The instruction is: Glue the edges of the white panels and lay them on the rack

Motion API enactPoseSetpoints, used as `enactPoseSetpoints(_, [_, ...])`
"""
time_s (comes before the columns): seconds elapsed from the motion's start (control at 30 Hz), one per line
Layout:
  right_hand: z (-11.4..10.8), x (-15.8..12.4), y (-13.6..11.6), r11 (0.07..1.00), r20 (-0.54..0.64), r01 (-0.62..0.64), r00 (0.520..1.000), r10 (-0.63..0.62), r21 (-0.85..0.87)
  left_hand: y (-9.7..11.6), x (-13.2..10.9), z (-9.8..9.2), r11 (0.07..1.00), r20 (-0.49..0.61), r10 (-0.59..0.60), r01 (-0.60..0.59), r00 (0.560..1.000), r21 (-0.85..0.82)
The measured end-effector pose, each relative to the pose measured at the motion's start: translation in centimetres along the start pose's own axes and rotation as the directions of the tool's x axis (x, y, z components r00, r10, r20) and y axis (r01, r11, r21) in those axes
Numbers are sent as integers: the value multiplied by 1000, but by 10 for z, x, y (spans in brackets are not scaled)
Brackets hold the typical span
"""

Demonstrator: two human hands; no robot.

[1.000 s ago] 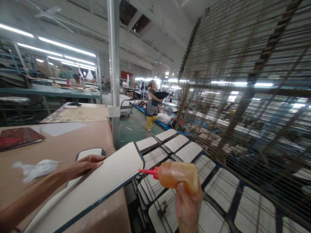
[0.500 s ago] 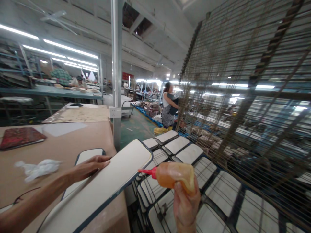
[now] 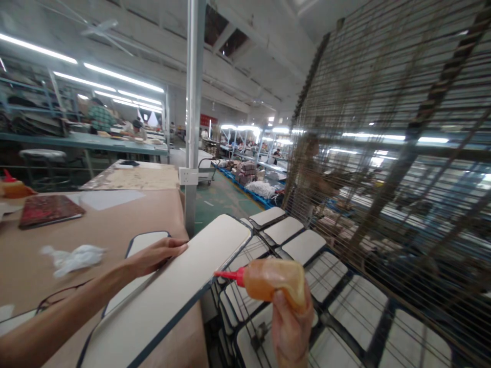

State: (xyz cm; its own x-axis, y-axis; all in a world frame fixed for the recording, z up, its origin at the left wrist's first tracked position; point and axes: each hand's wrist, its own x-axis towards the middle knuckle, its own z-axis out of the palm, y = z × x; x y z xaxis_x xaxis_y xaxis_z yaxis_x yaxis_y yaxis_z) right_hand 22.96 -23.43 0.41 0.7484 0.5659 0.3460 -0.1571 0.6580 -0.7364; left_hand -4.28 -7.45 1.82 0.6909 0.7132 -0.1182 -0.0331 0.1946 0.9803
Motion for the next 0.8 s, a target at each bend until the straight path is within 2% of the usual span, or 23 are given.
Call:
enactPoseSetpoints(0.23, [1,-3,-1,997,77,21,997,-16,-74,6,10,5,1000,-59,-17,15,998,-26])
enactPoseSetpoints(0.5, [6,-7,-4,997,44,14,999,-11,-75,14,19,10,999,-97,-31,28,995,-33])
enactPoseSetpoints(0.8, [7,-13,-6,998,43,-56,997,56,-15,20,27,13,996,-161,-76,67,984,-57])
